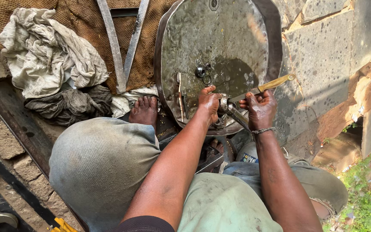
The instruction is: The person cleans several small metal mechanical parts by scrubbing them in a tray of liquid with a small brush and wiping them with a cloth.
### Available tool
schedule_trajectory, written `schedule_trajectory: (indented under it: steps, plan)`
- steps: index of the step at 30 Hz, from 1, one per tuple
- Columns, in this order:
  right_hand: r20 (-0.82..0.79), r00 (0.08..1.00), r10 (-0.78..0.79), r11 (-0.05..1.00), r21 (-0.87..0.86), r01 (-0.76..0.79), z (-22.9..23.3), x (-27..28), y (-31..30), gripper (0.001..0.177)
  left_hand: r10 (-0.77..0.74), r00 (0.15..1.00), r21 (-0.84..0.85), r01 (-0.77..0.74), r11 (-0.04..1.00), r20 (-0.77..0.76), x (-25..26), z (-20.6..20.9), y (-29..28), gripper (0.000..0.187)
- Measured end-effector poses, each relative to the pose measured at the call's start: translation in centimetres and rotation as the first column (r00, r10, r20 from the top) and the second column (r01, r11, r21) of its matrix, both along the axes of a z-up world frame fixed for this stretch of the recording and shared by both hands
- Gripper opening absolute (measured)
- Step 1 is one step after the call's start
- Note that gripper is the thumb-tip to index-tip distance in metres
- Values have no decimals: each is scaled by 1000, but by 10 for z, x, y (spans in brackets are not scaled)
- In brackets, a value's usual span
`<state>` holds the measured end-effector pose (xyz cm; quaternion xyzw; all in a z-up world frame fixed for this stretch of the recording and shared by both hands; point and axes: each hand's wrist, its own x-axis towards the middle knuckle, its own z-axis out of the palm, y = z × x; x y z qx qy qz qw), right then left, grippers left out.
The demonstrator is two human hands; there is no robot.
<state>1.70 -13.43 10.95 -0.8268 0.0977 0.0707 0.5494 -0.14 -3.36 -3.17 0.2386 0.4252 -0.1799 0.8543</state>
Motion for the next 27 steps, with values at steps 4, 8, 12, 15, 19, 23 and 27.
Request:
schedule_trajectory:
  steps: [4, 8, 12, 15, 19, 23, 27]
  plan:
    - [23, 1000, 2, 1000, 15, -3, 4, 1, 4, 16, -32, 998, -51, 29, 998, -63, 3, 9, 8, 63]
    - [50, 995, 83, 996, 20, -84, 18, 5, 13, 15, -27, 996, -62, 22, 998, -89, 3, 7, 6, 57]
    - [-26, 976, 215, 957, -193, -215, 31, 12, 34, 13, -15, 991, -100, 2, 995, -132, 2, -3, 6, 53]
    - [-162, 920, 357, 844, -367, -392, 37, 17, 50, 10, -44, 986, -132, 22, 991, -162, -5, -4, 10, 58]
    - [-280, 827, 487, 728, -394, -561, 36, 23, 66, 11, -57, 989, -144, 38, 989, -134, -7, 4, 19, 71]
    - [-374, 756, 538, 578, -489, -653, 29, 23, 72, 10, -76, 992, -152, 59, 987, -105, -9, 7, 22, 89]
    - [-456, 648, 610, 441, -483, -756, 21, 26, 88, 10, -76, 989, -160, 55, 986, -126, -10, 0, 19, 100]
